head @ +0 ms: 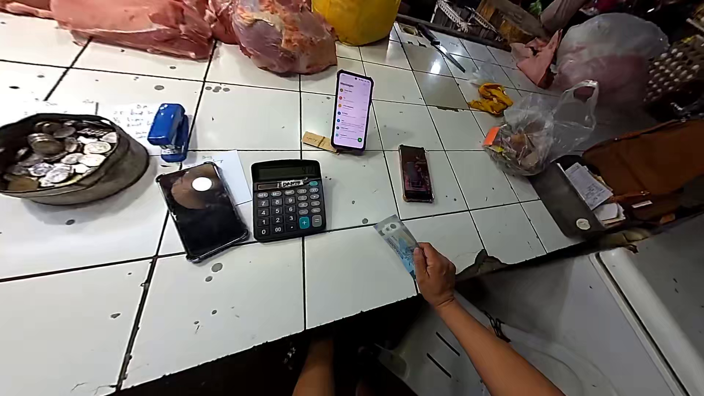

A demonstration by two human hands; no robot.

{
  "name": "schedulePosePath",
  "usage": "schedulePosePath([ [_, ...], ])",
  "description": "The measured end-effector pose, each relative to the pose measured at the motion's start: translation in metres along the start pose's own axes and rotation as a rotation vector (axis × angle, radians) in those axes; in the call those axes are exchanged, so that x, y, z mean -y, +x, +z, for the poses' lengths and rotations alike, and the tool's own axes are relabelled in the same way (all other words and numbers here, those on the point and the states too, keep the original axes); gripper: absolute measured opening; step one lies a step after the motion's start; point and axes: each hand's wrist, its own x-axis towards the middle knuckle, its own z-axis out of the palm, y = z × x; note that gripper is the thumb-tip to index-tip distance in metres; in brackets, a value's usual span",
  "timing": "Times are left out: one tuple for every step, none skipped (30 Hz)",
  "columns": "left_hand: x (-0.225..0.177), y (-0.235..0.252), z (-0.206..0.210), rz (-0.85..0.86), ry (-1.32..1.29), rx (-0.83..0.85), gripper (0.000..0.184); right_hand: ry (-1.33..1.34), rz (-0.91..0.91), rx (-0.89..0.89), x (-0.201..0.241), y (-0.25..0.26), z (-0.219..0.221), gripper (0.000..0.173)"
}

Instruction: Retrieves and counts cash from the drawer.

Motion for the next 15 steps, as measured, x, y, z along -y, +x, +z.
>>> schedulePosePath([
  [0.025,0.035,0.036,0.066,-0.137,-0.132,0.048,0.003,0.005,-0.004,0.0,0.001,0.0,0.037],
  [0.046,0.059,0.062,0.114,-0.233,-0.199,0.048,0.007,0.007,-0.001,0.0,0.001,0.0,0.037],
  [0.064,0.071,0.083,0.123,-0.317,-0.211,0.048,0.016,0.008,0.006,0.001,0.001,0.0,0.037],
  [0.079,0.077,0.102,0.103,-0.377,-0.228,0.047,0.027,0.011,0.018,0.001,0.002,0.0,0.038],
  [0.09,0.076,0.118,0.063,-0.406,-0.228,0.047,0.045,0.011,0.032,0.001,0.001,-0.002,0.038],
  [0.099,0.071,0.131,0.034,-0.409,-0.216,0.046,0.075,0.001,0.045,0.002,-0.002,-0.005,0.038],
  [0.108,0.064,0.142,0.003,-0.41,-0.186,0.046,0.123,-0.019,0.074,0.005,-0.008,-0.011,0.037],
  [0.114,0.058,0.151,-0.029,-0.411,-0.149,0.046,0.176,-0.061,0.12,0.009,-0.018,-0.02,0.034],
  [0.121,0.052,0.158,-0.053,-0.404,-0.115,0.047,0.217,-0.142,0.149,0.014,-0.032,-0.029,0.031],
  [0.125,0.049,0.162,-0.069,-0.382,-0.099,0.048,0.253,-0.244,0.171,0.02,-0.049,-0.034,0.029],
  [0.127,0.047,0.164,-0.075,-0.365,-0.086,0.051,0.301,-0.326,0.229,0.024,-0.067,-0.038,0.027],
  [0.126,0.045,0.163,-0.071,-0.33,-0.072,0.054,0.362,-0.368,0.322,0.025,-0.085,-0.041,0.025],
  [0.126,0.042,0.161,-0.061,-0.279,-0.051,0.058,0.423,-0.355,0.443,0.024,-0.102,-0.041,0.024],
  [0.125,0.04,0.158,-0.05,-0.205,-0.004,0.061,0.465,-0.29,0.575,0.022,-0.118,-0.039,0.024],
  [0.122,0.037,0.152,-0.049,-0.125,0.071,0.062,0.485,-0.166,0.729,0.018,-0.129,-0.038,0.026],
])
